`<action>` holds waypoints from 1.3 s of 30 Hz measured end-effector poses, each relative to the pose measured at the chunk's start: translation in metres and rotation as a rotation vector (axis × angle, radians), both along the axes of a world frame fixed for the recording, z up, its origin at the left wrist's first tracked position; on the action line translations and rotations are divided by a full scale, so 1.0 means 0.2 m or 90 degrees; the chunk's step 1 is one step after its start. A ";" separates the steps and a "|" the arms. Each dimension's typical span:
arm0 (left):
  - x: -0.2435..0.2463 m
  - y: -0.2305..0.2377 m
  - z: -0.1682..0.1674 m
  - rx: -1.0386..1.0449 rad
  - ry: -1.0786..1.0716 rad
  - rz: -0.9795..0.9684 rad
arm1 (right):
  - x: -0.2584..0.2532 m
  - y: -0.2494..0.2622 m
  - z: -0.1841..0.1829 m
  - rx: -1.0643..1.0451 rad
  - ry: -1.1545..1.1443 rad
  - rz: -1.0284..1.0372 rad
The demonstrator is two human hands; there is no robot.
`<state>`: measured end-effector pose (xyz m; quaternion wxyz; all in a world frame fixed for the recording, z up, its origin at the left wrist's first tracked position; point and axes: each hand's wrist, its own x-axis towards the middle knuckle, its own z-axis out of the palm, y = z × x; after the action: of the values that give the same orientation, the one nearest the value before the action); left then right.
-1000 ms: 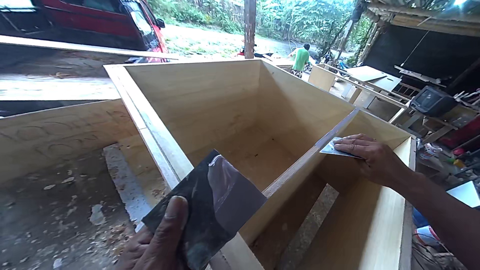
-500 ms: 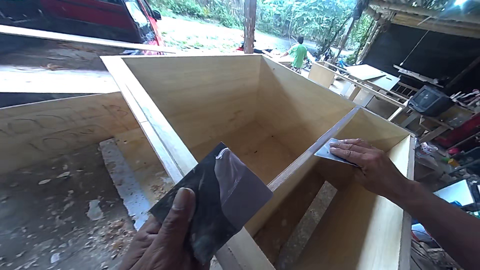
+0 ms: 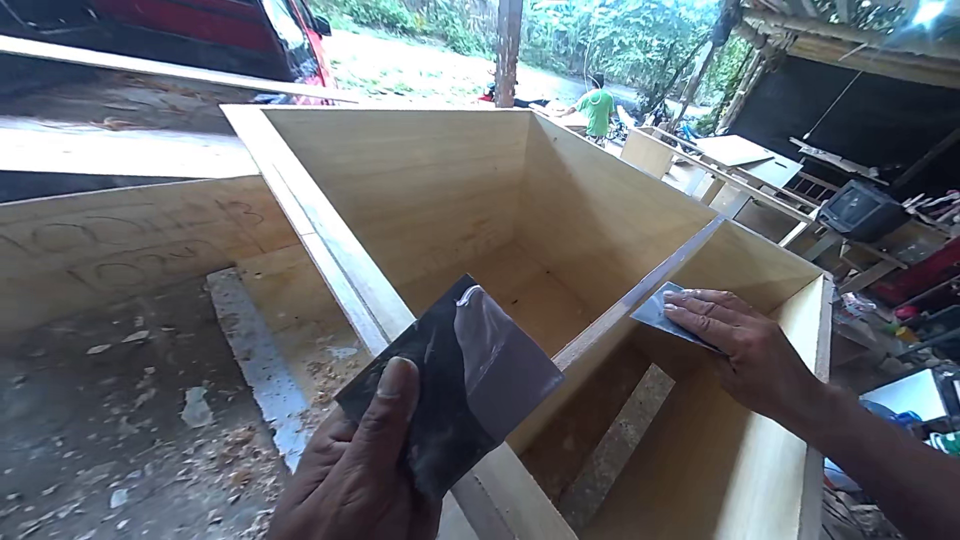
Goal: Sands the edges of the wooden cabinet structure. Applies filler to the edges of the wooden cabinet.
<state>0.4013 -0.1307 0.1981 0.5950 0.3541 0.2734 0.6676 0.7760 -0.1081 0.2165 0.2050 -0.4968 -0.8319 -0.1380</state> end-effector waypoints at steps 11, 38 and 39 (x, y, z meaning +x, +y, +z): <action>0.00 0.00 0.01 0.010 -0.006 -0.008 | -0.10 -0.03 0.00 -0.045 -0.047 0.016; -0.13 -0.02 -0.04 -0.013 -0.071 0.004 | -0.27 -0.15 -0.01 -0.030 -0.048 0.021; -0.15 -0.01 -0.05 -0.011 -0.075 0.010 | -0.27 -0.14 0.01 -0.017 -0.041 0.013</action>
<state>0.3718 -0.1335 0.1888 0.6077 0.3072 0.2466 0.6895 0.7211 -0.1369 0.2176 0.1727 -0.4863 -0.8450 -0.1405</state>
